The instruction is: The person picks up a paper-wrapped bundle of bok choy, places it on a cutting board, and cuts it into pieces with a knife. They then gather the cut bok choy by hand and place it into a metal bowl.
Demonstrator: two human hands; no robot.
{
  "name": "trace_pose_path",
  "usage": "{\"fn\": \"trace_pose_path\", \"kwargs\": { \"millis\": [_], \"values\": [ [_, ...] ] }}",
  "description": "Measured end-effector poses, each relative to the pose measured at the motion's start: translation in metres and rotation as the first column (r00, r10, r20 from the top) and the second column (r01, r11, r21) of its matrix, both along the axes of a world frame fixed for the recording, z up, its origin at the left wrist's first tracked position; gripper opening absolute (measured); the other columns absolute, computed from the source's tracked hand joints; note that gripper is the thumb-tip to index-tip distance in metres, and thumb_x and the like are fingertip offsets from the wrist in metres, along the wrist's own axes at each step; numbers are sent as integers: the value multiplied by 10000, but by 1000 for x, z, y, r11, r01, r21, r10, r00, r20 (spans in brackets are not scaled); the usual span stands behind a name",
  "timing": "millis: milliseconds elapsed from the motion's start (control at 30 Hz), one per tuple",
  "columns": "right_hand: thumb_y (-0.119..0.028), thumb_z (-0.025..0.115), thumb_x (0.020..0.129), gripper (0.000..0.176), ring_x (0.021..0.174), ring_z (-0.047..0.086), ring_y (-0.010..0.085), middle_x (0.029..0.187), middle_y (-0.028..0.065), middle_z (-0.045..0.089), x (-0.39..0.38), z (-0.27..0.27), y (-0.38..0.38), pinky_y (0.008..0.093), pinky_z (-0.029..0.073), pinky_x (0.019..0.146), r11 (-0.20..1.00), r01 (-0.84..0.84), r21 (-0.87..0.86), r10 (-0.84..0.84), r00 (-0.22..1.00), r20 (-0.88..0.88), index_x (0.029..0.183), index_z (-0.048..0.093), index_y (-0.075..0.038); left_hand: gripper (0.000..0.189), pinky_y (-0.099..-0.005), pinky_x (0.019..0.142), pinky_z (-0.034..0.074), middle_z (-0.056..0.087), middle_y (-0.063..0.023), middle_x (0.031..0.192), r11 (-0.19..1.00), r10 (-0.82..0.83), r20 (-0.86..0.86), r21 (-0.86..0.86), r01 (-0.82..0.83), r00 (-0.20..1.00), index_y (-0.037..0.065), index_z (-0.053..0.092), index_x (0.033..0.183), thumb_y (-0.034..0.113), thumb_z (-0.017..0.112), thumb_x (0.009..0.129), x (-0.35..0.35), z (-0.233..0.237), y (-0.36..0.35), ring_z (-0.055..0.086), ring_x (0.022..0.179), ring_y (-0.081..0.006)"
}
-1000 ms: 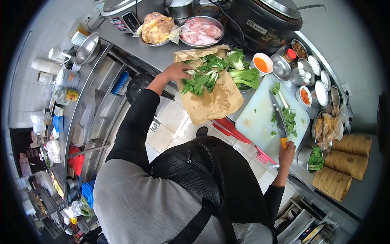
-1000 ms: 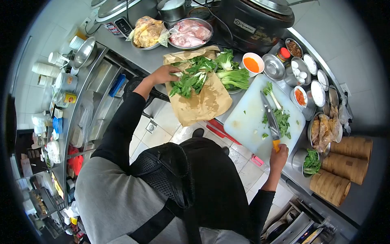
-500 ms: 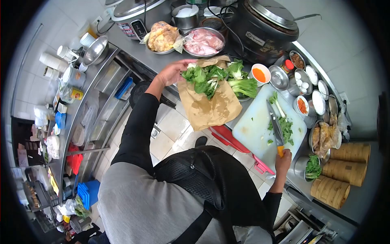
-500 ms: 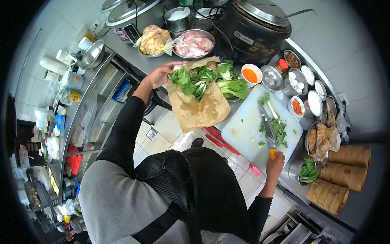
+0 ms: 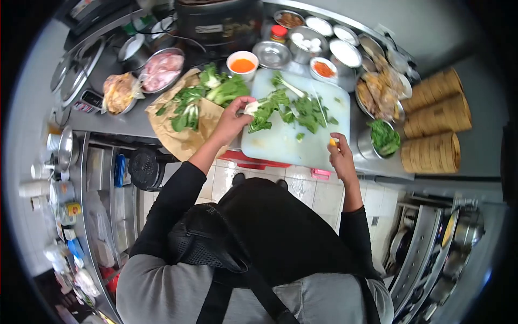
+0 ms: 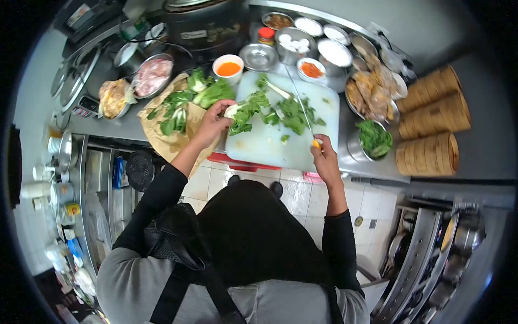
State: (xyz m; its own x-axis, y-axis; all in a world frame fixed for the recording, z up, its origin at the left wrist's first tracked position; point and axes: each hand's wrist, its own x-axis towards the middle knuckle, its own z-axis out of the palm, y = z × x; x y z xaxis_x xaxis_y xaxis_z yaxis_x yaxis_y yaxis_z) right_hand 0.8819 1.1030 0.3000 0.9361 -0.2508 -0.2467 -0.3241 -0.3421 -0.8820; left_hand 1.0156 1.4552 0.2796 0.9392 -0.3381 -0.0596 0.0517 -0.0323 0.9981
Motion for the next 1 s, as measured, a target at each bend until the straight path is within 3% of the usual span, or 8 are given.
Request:
{"fn": "trace_pose_path", "kwargs": {
  "millis": [67,167,333,500,733,867,933,1000],
  "values": [
    [-257,565,1047,314,650,555,94,861,29,571,-19,8,4,275,448,577,998,30,58,-28,999,-42,1297,548,-68,464,-359,855,524,590,-81,1162,999,-34,61,23,33,998,90,586,1291,-10,641,842,-12,-25,-14,623,975,-209],
    [-327,525,1091,378,614,545,75,811,18,572,-47,6,15,251,461,555,981,-21,195,30,999,-44,1307,558,-18,449,-385,872,515,530,-114,1175,914,-108,472,393,-99,875,119,608,1260,51,705,827,-30,-38,-16,601,1024,-309],
    [-329,512,1095,388,626,571,96,791,32,599,-92,18,41,276,495,575,981,-84,176,107,987,-123,1328,595,-30,369,-414,899,505,556,-103,1171,901,-143,535,419,-114,832,110,650,1177,90,750,822,-39,-28,-24,588,1052,-322],
    [-354,494,1102,420,628,568,96,813,38,601,-107,13,32,269,489,571,983,-87,163,127,959,-254,1380,578,-50,252,-429,937,465,617,-105,1176,743,-459,697,641,-192,551,119,692,1069,129,790,838,-57,-22,-22,570,1065,-337],
    [-348,491,1105,395,630,587,131,791,68,631,-110,28,41,304,505,606,982,-187,8,187,975,-121,1331,609,-46,267,-443,956,457,584,-119,1167,858,-175,581,486,-167,795,101,699,1102,117,773,845,-88,-50,-30,538,1102,-337],
    [-339,508,1098,373,649,630,188,787,116,650,-110,30,51,347,531,649,947,-257,-194,253,966,-46,1317,607,-54,277,-436,951,463,566,-115,1160,850,-182,601,494,-183,778,92,699,1108,100,770,840,-87,-50,-33,541,1084,-338],
    [-306,545,1070,325,732,658,454,823,261,663,-109,19,58,436,540,672,920,-269,-285,269,962,-39,1261,623,-55,278,-430,947,468,560,-118,1175,855,-201,623,488,-174,756,93,703,1109,89,764,839,-88,-51,-32,542,1079,-334],
    [-324,528,1077,342,685,663,408,800,231,668,-94,-24,64,423,538,647,934,-279,-224,270,960,-73,1266,624,-55,283,-427,939,473,560,-117,1178,860,-193,627,478,-177,755,93,703,1114,85,763,838,-88,-53,-31,545,1072,-331]
  ]
}}
